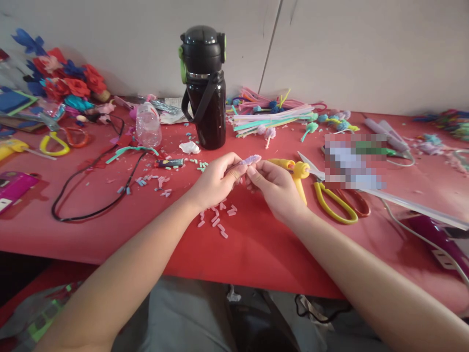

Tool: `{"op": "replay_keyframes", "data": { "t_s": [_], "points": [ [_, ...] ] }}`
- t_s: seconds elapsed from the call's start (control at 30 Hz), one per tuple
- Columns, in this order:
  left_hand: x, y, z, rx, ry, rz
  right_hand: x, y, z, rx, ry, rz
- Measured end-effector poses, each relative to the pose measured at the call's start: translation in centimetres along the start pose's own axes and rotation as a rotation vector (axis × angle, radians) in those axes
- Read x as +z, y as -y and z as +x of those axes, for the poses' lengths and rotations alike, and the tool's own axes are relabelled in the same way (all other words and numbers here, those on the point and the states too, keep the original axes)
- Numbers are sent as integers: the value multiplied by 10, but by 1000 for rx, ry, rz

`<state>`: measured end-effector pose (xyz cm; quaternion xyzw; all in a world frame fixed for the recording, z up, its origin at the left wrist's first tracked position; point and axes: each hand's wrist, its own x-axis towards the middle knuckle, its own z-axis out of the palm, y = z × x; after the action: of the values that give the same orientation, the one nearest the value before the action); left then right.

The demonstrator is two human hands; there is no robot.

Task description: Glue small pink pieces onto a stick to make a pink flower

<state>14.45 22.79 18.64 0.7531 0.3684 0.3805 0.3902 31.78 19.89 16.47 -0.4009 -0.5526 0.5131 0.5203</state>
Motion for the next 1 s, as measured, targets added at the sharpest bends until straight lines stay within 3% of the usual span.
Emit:
{"op": "replay_keyframes", "data": {
  "t_s": [0.13, 0.23, 0.43, 1.0],
  "points": [
    [-13, 2, 0, 26, -51, 251, -1, 6, -2, -64, -104, -145],
    [-23, 3, 0, 46, -18, 420, -3, 8, -2, -143, -155, -239],
    [-31, 1, 0, 85, 70, 495, -10, 5, 1, -292, -181, -479],
    [-35, 3, 1, 159, 72, 517, -6, 9, 0, -175, -92, -388]
  ]
}}
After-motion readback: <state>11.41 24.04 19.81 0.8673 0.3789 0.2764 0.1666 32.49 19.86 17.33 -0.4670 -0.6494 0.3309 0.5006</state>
